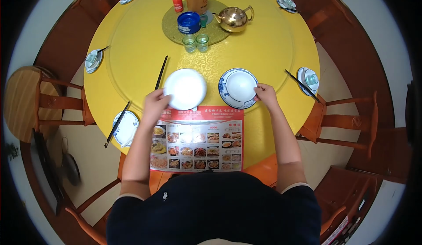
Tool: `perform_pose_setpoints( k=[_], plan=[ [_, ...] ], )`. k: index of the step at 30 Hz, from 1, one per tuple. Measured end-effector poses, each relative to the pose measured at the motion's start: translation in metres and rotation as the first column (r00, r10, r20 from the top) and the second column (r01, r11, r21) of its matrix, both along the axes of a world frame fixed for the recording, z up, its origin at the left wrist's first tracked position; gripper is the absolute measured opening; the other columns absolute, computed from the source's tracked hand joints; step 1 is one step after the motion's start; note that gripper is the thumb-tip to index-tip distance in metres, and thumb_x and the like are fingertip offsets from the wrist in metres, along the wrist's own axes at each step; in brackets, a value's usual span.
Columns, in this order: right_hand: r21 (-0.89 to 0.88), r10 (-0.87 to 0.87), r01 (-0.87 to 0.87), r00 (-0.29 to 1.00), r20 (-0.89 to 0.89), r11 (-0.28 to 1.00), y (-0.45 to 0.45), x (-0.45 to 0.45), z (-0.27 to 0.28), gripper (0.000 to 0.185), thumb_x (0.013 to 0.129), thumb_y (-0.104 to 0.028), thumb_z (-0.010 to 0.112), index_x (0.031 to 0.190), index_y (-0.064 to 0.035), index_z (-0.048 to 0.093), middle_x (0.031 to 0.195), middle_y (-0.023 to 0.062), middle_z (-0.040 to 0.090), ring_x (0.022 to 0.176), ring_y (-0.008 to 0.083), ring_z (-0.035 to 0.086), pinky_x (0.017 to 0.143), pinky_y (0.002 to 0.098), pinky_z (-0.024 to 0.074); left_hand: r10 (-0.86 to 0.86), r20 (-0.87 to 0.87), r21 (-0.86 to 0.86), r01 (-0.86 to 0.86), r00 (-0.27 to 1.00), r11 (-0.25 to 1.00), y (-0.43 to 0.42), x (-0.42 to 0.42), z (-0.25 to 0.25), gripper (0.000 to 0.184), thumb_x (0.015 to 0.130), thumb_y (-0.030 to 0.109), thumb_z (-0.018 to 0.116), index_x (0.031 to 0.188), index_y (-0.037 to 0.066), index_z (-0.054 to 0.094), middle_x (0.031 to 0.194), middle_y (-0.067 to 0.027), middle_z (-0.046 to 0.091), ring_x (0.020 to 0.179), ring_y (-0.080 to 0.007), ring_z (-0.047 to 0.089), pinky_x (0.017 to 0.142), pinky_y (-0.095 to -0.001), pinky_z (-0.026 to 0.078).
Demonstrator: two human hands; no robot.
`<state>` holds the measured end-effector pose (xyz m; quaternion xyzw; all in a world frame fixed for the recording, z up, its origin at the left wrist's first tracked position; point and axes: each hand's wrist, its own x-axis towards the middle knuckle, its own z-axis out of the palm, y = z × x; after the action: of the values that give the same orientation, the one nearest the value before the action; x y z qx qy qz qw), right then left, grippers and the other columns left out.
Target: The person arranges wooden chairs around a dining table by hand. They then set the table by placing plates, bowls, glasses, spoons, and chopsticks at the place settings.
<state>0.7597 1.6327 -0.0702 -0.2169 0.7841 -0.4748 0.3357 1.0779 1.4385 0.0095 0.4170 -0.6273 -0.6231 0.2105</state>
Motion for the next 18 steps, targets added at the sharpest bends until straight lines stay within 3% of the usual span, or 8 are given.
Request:
perform_pose_setpoints(
  k=[2,4,6,14,16,18],
  plan=[
    [-0.013,-0.029,0.030,0.999,0.038,0.999,0.000,0.006,0.005,0.027,0.076,-0.011,0.052,0.096,0.0071,0.052,0.062,0.0060,0.055,0.047,0.0101,0.052,0.045,0.0205,0.0450,-0.121,-0.065,0.089,0.126,0.991,0.988,0.015,-0.061,-0.003,0.023,0.071,0.004,0.052,0.091,-0.007,0.054,0.071,-0.0089,0.057,0.060,-0.0111,0.055,0.052,-0.0196,0.044],
    [-0.053,-0.090,0.093,0.994,0.063,0.994,0.005,0.009,0.008,0.026,0.077,-0.011,0.051,0.096,0.0066,0.051,0.066,0.0072,0.055,0.049,0.0109,0.053,0.045,0.0206,0.0448,-0.235,-0.080,0.073,0.241,0.969,0.968,0.035,-0.121,-0.016,0.019,0.069,0.003,0.053,0.084,-0.008,0.055,0.067,-0.0088,0.057,0.057,-0.0125,0.057,0.048,-0.0213,0.045],
    [-0.125,-0.184,0.191,0.981,0.062,0.974,0.013,0.010,0.011,0.026,0.077,-0.011,0.049,0.096,0.0064,0.050,0.072,0.0090,0.056,0.051,0.0117,0.054,0.046,0.0209,0.0447,-0.264,-0.071,0.096,0.270,0.962,0.958,0.038,-0.148,-0.045,0.015,0.069,0.003,0.053,0.080,-0.008,0.055,0.065,-0.0089,0.056,0.054,-0.0133,0.057,0.047,-0.0218,0.045],
    [-0.139,-0.221,0.235,0.969,0.111,0.962,0.031,0.016,0.010,0.026,0.078,-0.011,0.048,0.098,0.0053,0.050,0.076,0.0093,0.056,0.053,0.0114,0.053,0.048,0.0208,0.0445,-0.317,0.064,0.076,0.312,0.946,0.947,0.041,-0.176,-0.057,0.007,0.067,0.001,0.053,0.061,-0.004,0.052,0.056,-0.0093,0.054,0.048,-0.0157,0.058,0.041,-0.0233,0.045],
    [-0.195,-0.206,0.232,0.968,0.142,0.953,0.028,0.019,0.010,0.024,0.077,-0.011,0.050,0.094,0.0062,0.051,0.064,0.0067,0.055,0.050,0.0113,0.053,0.044,0.0218,0.0439,-0.341,0.103,0.066,0.336,0.934,0.940,0.040,-0.178,-0.058,0.010,0.066,0.002,0.054,0.058,-0.002,0.050,0.054,-0.0088,0.053,0.047,-0.0163,0.058,0.041,-0.0239,0.044],
    [-0.191,-0.187,0.214,0.970,0.152,0.958,0.024,0.022,0.008,0.023,0.078,-0.012,0.050,0.093,0.0050,0.052,0.066,0.0064,0.055,0.051,0.0107,0.052,0.046,0.0209,0.0438,-0.341,0.104,0.066,0.336,0.934,0.940,0.040,-0.180,-0.059,0.011,0.066,0.002,0.055,0.057,-0.002,0.049,0.054,-0.0087,0.053,0.047,-0.0164,0.058,0.040,-0.0240,0.044]
  ],
)
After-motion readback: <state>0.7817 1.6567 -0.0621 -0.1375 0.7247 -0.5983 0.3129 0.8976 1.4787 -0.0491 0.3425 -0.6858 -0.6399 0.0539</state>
